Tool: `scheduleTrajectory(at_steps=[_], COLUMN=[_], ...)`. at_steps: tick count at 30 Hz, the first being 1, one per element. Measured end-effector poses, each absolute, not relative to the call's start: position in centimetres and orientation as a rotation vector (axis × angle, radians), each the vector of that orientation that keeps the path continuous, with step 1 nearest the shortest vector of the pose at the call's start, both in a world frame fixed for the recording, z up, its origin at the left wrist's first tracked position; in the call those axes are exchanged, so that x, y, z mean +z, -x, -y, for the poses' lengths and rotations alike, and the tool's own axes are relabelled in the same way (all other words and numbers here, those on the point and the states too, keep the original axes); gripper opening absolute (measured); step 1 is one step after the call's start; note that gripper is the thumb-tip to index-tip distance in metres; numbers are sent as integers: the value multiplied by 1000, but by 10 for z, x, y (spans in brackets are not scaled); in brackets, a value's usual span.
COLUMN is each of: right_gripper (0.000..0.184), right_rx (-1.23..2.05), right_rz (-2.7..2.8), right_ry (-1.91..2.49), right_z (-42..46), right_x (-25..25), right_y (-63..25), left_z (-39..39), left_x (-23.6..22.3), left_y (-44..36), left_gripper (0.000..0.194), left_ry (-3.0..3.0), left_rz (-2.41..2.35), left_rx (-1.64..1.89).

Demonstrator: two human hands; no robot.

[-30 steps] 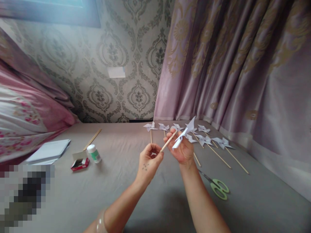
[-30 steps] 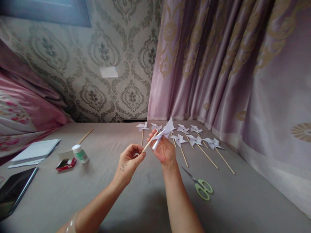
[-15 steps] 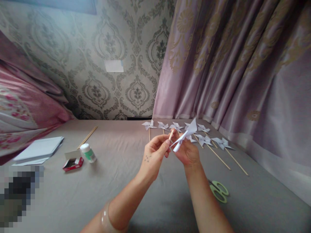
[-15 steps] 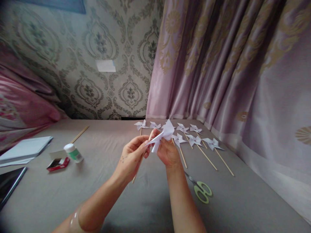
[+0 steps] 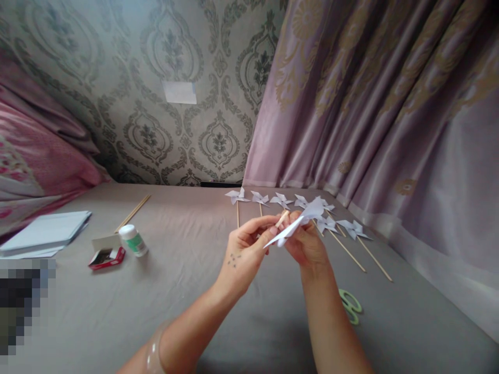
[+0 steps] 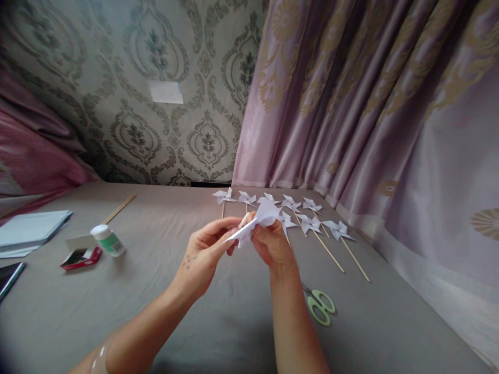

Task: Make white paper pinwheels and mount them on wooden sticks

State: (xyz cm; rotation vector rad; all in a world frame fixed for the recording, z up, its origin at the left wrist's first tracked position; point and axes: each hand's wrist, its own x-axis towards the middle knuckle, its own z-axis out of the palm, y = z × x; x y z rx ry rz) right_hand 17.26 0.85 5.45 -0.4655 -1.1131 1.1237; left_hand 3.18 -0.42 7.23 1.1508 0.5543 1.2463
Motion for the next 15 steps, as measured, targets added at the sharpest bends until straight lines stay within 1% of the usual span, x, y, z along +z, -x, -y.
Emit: scheduleTrajectory(at_steps=[7,15], right_gripper=[17,13], right_rx=[1075,1014], right_rz=[1151,1172], right_ry=[431,369], right_z=[-7,-6], right_x=[60,62], right_y=[-169,-170], left_z=[8,8], left_x=[77,77], left_y=[-30,-25], left_gripper=[14,12], left_ry=[-1245,-1366], left_rz=[-561,-500], left_rx=[1301,1355])
